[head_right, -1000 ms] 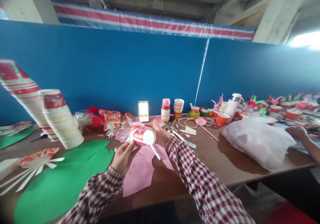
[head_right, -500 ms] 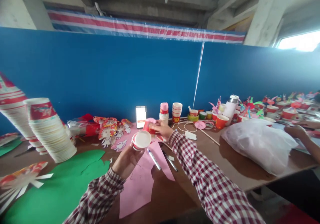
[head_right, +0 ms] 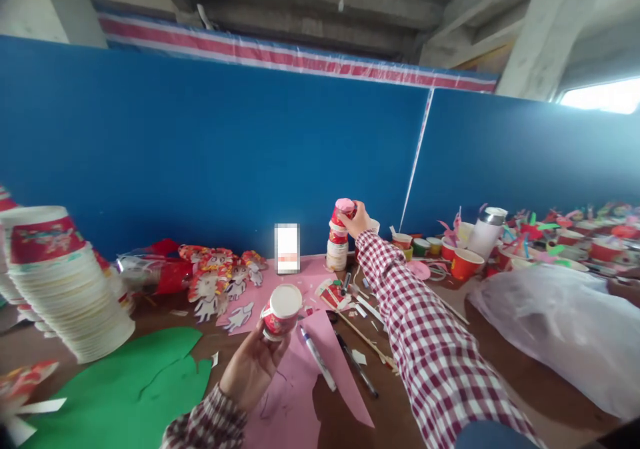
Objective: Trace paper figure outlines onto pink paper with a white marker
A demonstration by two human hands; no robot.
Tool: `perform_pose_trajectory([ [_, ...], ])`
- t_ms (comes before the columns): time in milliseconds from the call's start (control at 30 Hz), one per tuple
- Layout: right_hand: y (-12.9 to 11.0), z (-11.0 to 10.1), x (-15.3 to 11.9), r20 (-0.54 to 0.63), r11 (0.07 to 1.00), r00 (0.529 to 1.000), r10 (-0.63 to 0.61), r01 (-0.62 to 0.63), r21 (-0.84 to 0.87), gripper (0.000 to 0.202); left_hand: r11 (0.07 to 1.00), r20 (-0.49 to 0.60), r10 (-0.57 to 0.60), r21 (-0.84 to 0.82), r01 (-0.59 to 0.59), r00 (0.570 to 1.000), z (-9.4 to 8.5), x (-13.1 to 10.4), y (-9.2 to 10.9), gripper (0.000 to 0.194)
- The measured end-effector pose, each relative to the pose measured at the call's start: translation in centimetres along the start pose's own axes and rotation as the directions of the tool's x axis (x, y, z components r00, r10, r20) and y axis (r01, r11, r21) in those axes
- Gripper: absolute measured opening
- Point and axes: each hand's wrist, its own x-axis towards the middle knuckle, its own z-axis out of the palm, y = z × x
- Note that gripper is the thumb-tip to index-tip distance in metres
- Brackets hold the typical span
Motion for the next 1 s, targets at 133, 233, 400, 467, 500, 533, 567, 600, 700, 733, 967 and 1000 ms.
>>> perform_pose_trajectory([
  [133,1.6,1.4,-0.9,0.089,0.995,0.996,0.004,0.005,-0.1,0.055,0.999,-0.023,0.043,-0.002,-0.043,0.999,0.1,0.2,0.2,0.014],
  [233,2.2,1.5,-1.7,0.137,0.991,0.99,0.036,-0.017,-0.136,0.055,0.998,-0.049,0.069,0.013,-0.068,0.996,0.3,0.3,0.4,0.018],
  [400,1.1,0.7,-3.4,0.089,0.994,0.995,0.037,-0.028,-0.104,0.072,0.986,-0.033,0.147,0.088,-0.144,0.989,0.3,0.4,1.0,0.022],
  [467,0.0,0.7,-5.3,0.101,0.998,0.995,0.003,0.003,-0.057,0.063,0.979,-0.002,0.159,0.128,-0.158,0.987,0.2,0.4,1.1,0.026],
  [500,-0.6,0.8,-6.6,0.135,0.999,0.991,-0.023,0.027,-0.027,0.057,0.974,0.004,0.168,0.151,-0.166,0.986,0.1,0.5,1.2,0.028],
  [533,-1.3,0.9,-8.3,0.183,0.999,0.982,-0.054,0.054,0.005,0.051,0.968,0.005,0.181,0.175,-0.179,0.984,0.0,0.5,1.2,0.029],
  [567,-1.9,1.0,-10.1,0.235,0.996,0.968,-0.087,0.081,0.038,0.047,0.961,0.006,0.196,0.196,-0.193,0.981,0.0,0.5,1.2,0.03],
  [600,-2.5,1.2,-12.2,0.28,0.992,0.952,-0.121,0.106,0.066,0.045,0.955,0.006,0.212,0.211,-0.208,0.977,-0.1,0.6,1.2,0.028],
  [700,-3.7,1.0,-18.2,0.365,0.98,0.91,-0.195,0.17,0.102,0.042,0.937,-0.006,0.273,0.228,-0.264,0.962,-0.3,0.5,1.5,0.024],
  [733,-3.9,0.8,-20.0,0.4,0.978,0.895,-0.198,0.205,0.024,0.042,0.931,-0.02,0.3,0.227,-0.288,0.954,-0.4,0.4,1.7,0.023],
  [967,-3.5,-1.3,-26.5,0.546,0.913,0.838,-0.026,0.242,-0.329,0.038,0.907,-0.077,0.39,0.203,-0.369,0.918,-0.3,-1.0,2.0,0.017],
  [1000,-3.4,-1.4,-26.9,0.555,0.905,0.832,-0.002,0.238,-0.352,0.036,0.906,-0.079,0.395,0.2,-0.373,0.915,-0.2,-1.2,1.9,0.017],
])
